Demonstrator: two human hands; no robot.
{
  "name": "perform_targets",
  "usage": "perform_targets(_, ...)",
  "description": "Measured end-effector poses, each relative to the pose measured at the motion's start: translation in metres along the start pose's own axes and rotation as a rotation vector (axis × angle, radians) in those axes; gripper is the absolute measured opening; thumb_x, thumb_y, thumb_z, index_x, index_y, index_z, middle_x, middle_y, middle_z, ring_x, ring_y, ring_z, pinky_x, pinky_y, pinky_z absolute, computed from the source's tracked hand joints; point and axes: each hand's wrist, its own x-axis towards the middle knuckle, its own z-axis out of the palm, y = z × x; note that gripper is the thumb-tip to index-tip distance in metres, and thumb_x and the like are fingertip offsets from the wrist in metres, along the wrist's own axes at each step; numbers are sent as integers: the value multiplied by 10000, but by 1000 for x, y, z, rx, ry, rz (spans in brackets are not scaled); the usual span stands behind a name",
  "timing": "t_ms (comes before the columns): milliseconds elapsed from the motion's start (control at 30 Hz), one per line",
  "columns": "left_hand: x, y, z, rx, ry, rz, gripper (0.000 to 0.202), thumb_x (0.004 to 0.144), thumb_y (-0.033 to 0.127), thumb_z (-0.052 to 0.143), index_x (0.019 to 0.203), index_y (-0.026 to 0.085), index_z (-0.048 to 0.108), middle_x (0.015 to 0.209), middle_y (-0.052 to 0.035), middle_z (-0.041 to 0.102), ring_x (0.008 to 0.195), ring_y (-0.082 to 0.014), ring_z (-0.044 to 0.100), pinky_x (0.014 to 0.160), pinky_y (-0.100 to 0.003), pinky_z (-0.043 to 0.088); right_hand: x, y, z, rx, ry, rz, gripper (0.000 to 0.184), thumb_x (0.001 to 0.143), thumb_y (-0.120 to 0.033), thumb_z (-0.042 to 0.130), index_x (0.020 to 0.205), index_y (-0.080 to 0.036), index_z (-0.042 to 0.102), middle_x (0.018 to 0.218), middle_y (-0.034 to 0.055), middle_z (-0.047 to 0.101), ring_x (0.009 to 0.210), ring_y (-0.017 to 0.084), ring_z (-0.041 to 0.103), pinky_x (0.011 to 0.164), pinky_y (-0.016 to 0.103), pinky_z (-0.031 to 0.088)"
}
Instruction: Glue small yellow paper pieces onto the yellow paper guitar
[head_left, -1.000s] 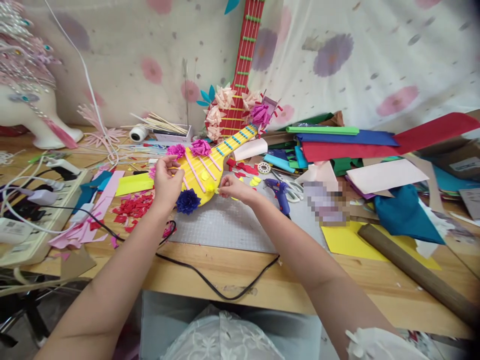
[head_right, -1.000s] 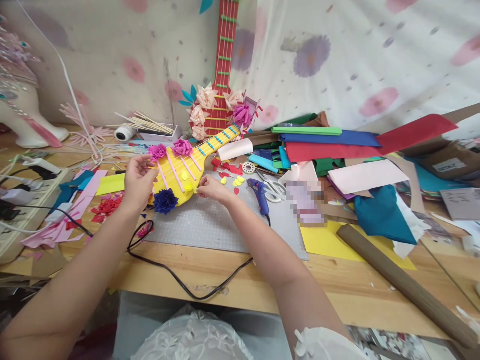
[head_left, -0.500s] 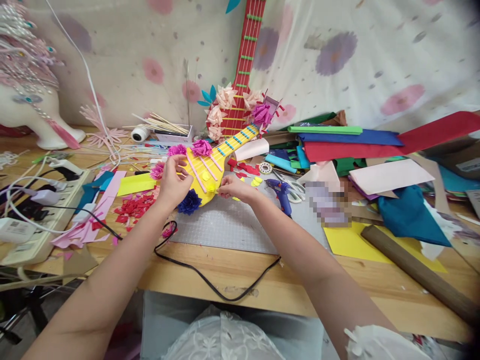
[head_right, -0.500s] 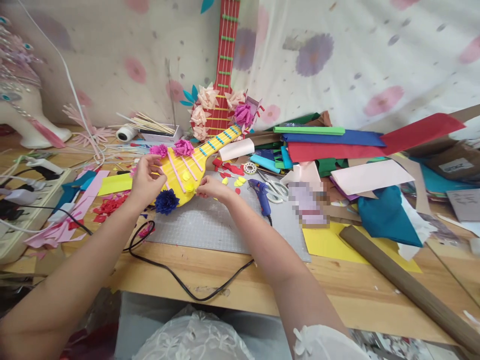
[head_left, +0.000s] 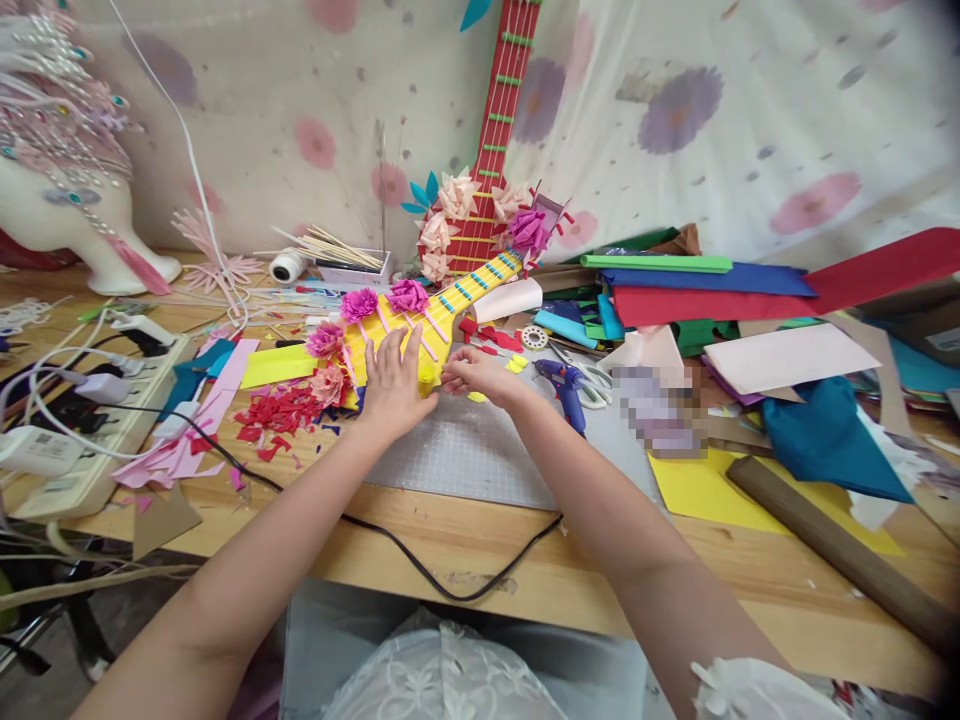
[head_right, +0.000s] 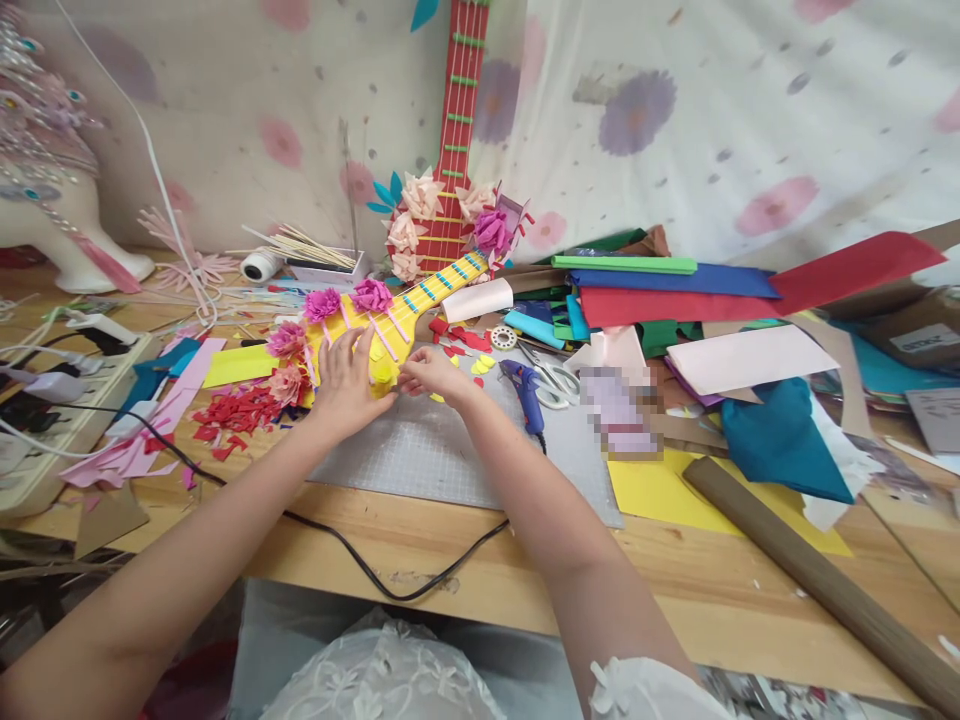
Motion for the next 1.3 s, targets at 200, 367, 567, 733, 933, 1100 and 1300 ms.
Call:
perform_targets(200, 7, 3, 5, -7, 25, -10, 859, 668, 250, 614, 1404, 164, 180, 1403, -183, 321, 1330, -317, 260, 1094, -556, 86, 1, -4, -2, -11, -26, -24, 136, 756, -130, 528, 738, -195, 410, 626, -2, 656, 529, 98, 614, 493, 189, 466)
perform_targets(367, 7, 2, 7, -16, 3, 35, 830, 690, 238, 586, 1405, 151, 173, 1380, -176, 345, 1318, -307, 276, 1098, -544, 104, 1, -5, 0, -24, -14, -19, 138, 765, -120, 519, 743, -197, 406, 615, -5, 653, 533, 97, 614, 503, 188, 468)
perform_targets(567, 10, 0, 6, 16, -17, 41, 819, 680, 205, 587, 1396, 143, 195, 1324, -170, 392, 1267, -301, 336, 1089, -519, 169, 0, -6, 2, -74, 11, -22, 163, 762, -95, 511, 736, -199, 389, 617, -16, 644, 541, 90, 608, 514, 181, 463)
perform_targets(733, 10, 2, 3, 62, -38, 66, 797, 672, 169, 578, 1385, 132, 224, 1299, -172, 410, 1238, -305, 365, 1078, -509, 201, 6, -5, 1, -92, 26, -38, 143, 768, -118, 505, 752, -199, 388, 650, -1, 650, 546, 89, 598, 532, 198, 469)
perform_targets(933, 1, -32, -32, -12, 75, -55, 572, 646, 237, 618, 1198, 182, 474, 1235, -128, 449, 1187, -294, 404, 1024, -462, 309, 0, 7, -9, -198, 102, -180, 116, 723, -175, 530, 733, -194, 416, 685, -14, 610, 548, 81, 550, 532, 205, 436)
perform_targets(1100, -12, -74, -72, -59, 428, -347, 343, 709, 197, 514, 1049, 170, 558, 979, -68, 537, 946, -199, 515, 908, -366, 410, -20, 33, -25, -376, 204, -376, 89, 686, -249, 546, 704, -187, 484, 645, -28, 506, 558, 95, 458, 524, 227, 373)
perform_targets(1300, -23, -91, -90, -7, 26, -234, 279, 690, 156, 447, 812, 201, 693, 812, -42, 542, 817, -194, 537, 801, -340, 435, -40, 59, -43, -441, 242, -423, 158, 742, -355, 511, 763, -200, 539, 586, -30, 484, 536, 120, 450, 530, 251, 348)
